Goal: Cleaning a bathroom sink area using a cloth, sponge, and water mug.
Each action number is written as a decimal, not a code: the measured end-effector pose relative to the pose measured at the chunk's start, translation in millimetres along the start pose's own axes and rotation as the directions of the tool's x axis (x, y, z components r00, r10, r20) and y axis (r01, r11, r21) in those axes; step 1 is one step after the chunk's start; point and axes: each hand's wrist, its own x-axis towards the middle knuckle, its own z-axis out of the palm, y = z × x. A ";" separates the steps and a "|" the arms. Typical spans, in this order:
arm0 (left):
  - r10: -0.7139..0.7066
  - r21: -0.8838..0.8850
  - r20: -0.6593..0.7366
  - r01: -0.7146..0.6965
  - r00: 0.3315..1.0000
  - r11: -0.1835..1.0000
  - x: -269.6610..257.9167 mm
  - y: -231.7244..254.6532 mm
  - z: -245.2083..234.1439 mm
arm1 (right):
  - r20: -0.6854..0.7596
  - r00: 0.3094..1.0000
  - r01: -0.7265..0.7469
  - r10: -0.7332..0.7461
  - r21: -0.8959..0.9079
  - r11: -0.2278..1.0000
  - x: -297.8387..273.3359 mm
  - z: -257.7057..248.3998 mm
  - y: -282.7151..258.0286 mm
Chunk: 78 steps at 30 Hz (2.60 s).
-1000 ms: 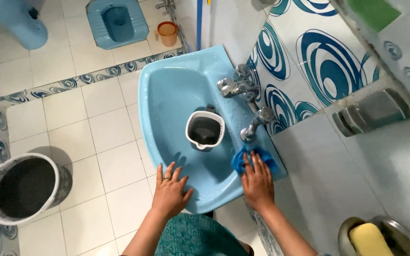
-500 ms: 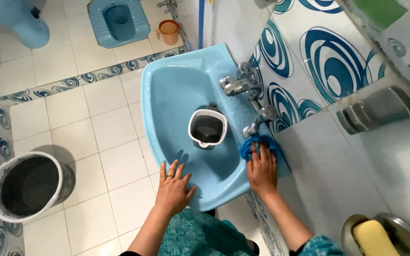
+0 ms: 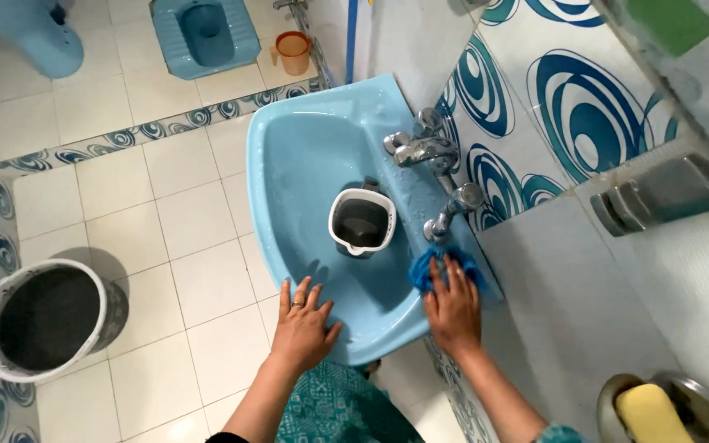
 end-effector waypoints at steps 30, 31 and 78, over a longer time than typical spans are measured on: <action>0.088 -0.517 -0.287 -0.231 0.954 0.825 79.7 -36.4 1.0 | -0.111 0.991 0.090 -0.071 0.168 0.982 -45.8 -16.2 -94.6; -0.048 -0.589 -0.375 -0.198 0.926 0.784 94.2 -32.1 4.5 | -0.046 0.985 0.170 -0.165 0.173 0.970 -51.0 -16.6 -102.0; -0.409 -0.650 -0.236 0.170 0.881 0.740 269.5 -123.4 -5.7 | 0.478 0.865 -0.128 -0.150 0.500 0.856 57.1 229.7 -131.7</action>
